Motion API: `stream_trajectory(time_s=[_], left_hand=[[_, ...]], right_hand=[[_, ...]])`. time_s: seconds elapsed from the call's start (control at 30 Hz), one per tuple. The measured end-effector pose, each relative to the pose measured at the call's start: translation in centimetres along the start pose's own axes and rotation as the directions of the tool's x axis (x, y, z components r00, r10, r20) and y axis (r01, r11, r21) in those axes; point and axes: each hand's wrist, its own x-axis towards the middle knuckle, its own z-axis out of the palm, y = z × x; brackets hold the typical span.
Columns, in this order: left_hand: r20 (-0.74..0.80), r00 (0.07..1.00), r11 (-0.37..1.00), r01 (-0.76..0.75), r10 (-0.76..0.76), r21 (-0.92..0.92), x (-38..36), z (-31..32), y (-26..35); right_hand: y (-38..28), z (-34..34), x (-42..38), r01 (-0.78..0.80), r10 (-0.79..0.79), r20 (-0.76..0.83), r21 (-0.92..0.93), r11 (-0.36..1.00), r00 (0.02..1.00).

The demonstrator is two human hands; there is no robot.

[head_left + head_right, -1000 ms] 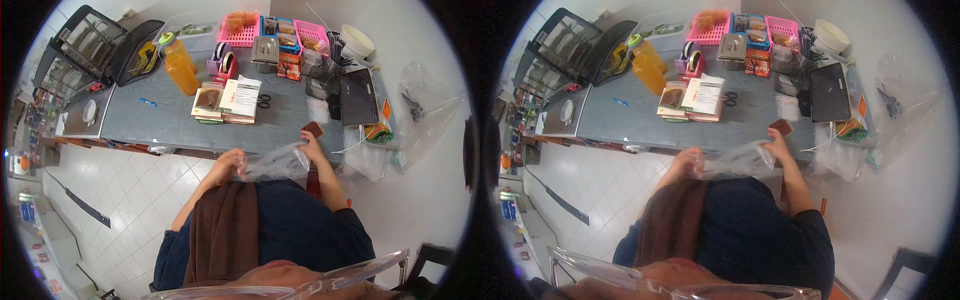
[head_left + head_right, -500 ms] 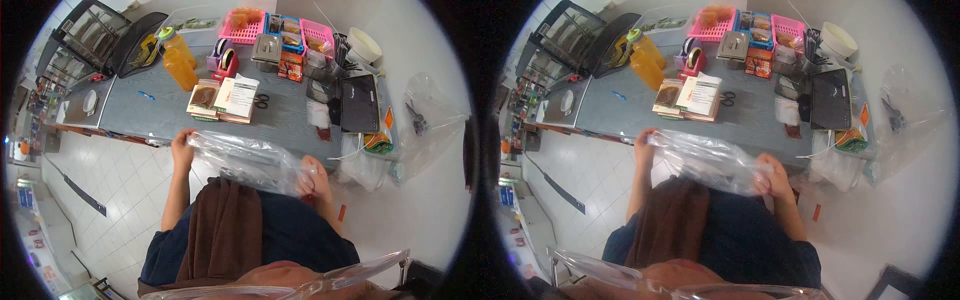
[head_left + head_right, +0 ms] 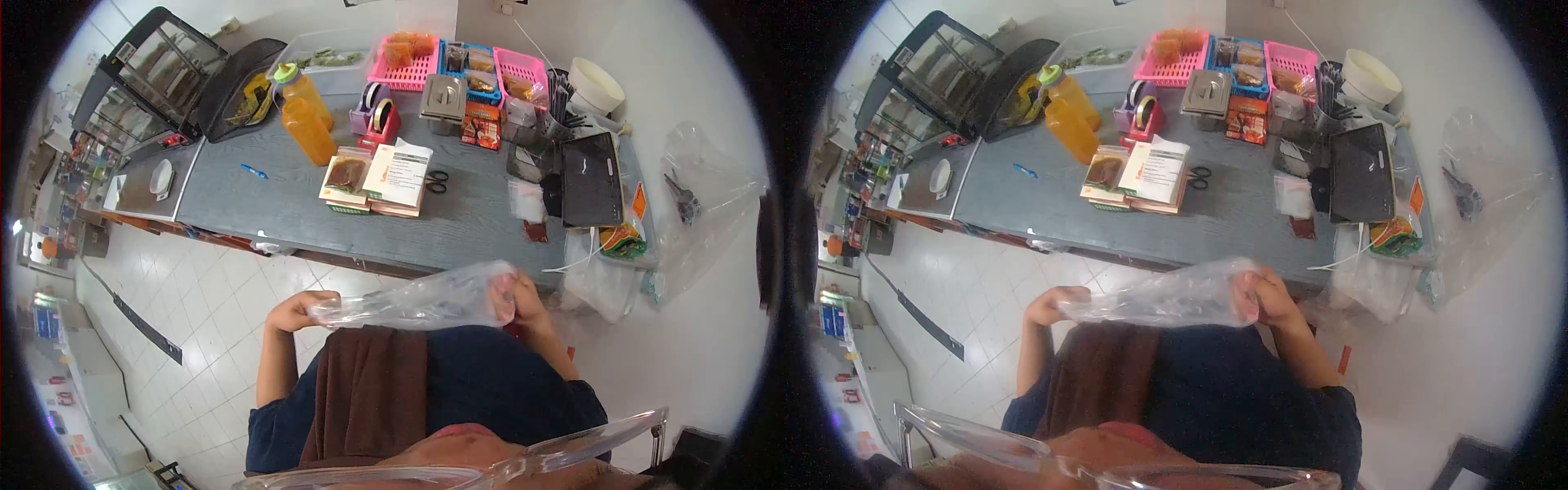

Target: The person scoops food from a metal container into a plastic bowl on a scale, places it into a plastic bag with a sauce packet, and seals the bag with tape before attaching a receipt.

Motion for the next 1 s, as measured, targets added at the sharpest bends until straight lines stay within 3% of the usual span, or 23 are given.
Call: stream_trajectory(time_s=[0.03,0.07,0.1,0.13,0.2,0.23,0.3,0.33,0.37,0.43,0.47,0.5,0.53,0.57,0.6,0.63,0.7,0.73,0.77,0.83,0.9,0.93,1.0], left_hand=[[-0.262,0.964,0.963,-0.038,-0.034,-0.266,-1.3,1.3,-1.6],[-0.487,0.863,0.857,-0.142,-0.139,-0.495,-2.1,2.1,-2.8],[-0.373,0.928,0.767,-0.252,0.018,-0.59,-1.8,2.2,-3.1],[-0.361,0.931,0.663,-0.305,0.055,-0.684,-1.4,2.5,-3.4],[-0.354,0.927,0.406,-0.374,0.128,-0.834,-0.4,3.6,-3.9],[-0.319,0.936,0.497,-0.35,0.149,-0.794,0.0,3.4,-3.7],[-0.363,0.931,0.875,-0.154,-0.027,-0.459,0.4,3.8,-2.6],[-0.412,0.906,0.97,-0.003,-0.101,-0.245,0.7,3.9,-1.4],[-0.27,0.961,0.985,0.107,-0.068,0.134,1.9,4.1,1.6],[-0.278,0.959,0.916,0.15,-0.044,0.372,3.0,4.0,1.7],[-0.281,0.959,0.86,0.169,-0.031,0.482,3.3,4.0,1.5],[-0.288,0.957,0.899,0.097,0.034,0.427,3.1,3.2,-0.7],[-0.363,0.929,0.986,-0.008,0.07,0.169,3.3,3.4,-1.9],[-0.443,0.893,0.986,-0.135,0.08,-0.095,3.5,3.9,-3.1],[-0.519,0.853,0.901,-0.272,0.062,-0.339,3.4,4.3,-4.3],[-0.586,0.807,0.953,-0.117,-0.074,-0.281,3.3,4.4,-5.2],[-0.595,0.797,0.774,-0.308,-0.109,-0.554,3.7,5.2,-5.9],[-0.604,0.782,0.732,-0.321,-0.153,-0.601,4.9,6.8,-3.8],[-0.612,0.766,0.687,-0.338,-0.197,-0.643,6.0,8.4,-1.7],[-0.585,0.799,0.921,-0.115,-0.137,-0.372,7.2,6.0,-3.9],[-0.445,0.877,0.954,0.045,-0.18,-0.297,7.1,5.9,-4.5],[-0.398,0.901,0.954,0.052,-0.172,-0.294,7.5,6.1,-4.7],[-0.305,0.939,0.956,0.068,-0.158,-0.285,8.2,6.4,-5.3]], right_hand=[[0.2,-1.0,0.0,-0.13,0.129,-0.085,-0.007,0.992,0.988],[0.5,-2.0,0.3,-0.165,0.142,-0.094,-0.316,0.934,0.985],[0.5,-2.6,0.8,-0.186,0.152,-0.108,-0.593,0.783,0.982],[0.3,-3.0,1.3,-0.191,0.155,-0.125,-0.811,0.552,0.98],[-1.4,-2.5,1.4,-0.263,0.163,-0.213,-0.871,0.414,0.963],[-2.1,-2.1,1.4,-0.301,0.164,-0.26,-0.891,0.34,0.952],[-2.4,-2.7,1.9,-0.076,-0.23,-0.166,-0.93,0.359,0.959],[-2.3,-2.8,2.1,0.041,-0.421,-0.111,-0.941,0.336,0.9],[-1.9,-2.0,2.5,0.148,-0.483,-0.135,-0.852,0.503,0.865],[-1.0,0.0,3.2,0.374,-0.573,-0.226,-0.564,0.736,0.788],[-0.8,-0.2,2.6,0.315,-0.468,-0.252,-0.472,0.824,0.847],[-0.8,-0.8,1.6,0.246,-0.357,-0.265,-0.373,0.895,0.896],[-0.9,-1.4,0.8,0.167,-0.24,-0.265,-0.271,0.948,0.934],[-1.5,-2.0,0.2,0.042,-0.133,-0.222,-0.373,0.927,0.966],[-2.1,-2.7,-0.4,-0.076,-0.019,-0.193,-0.473,0.878,0.981],[-2.3,-3.1,-0.7,-0.183,0.098,-0.177,-0.567,0.803,0.979],[-2.4,-3.5,-0.8,-0.161,0.088,-0.139,-0.709,0.687,0.986],[-2.4,-3.7,-1.0,-0.147,0.084,-0.12,-0.773,0.617,0.989],[-2.0,-4.4,-1.4,-0.056,-0.049,-0.13,-0.694,0.718,0.99],[-0.9,-5.7,-2.3,0.167,-0.303,-0.192,-0.515,0.841,0.934],[-1.1,-5.2,-2.6,0.205,-0.326,-0.353,-0.338,0.919,0.877],[-1.3,-5.1,-2.8,0.234,-0.322,-0.431,-0.246,0.941,0.843],[-0.9,-7.3,-3.7,0.2,-0.193,-0.143,0.037,0.979,0.971]])
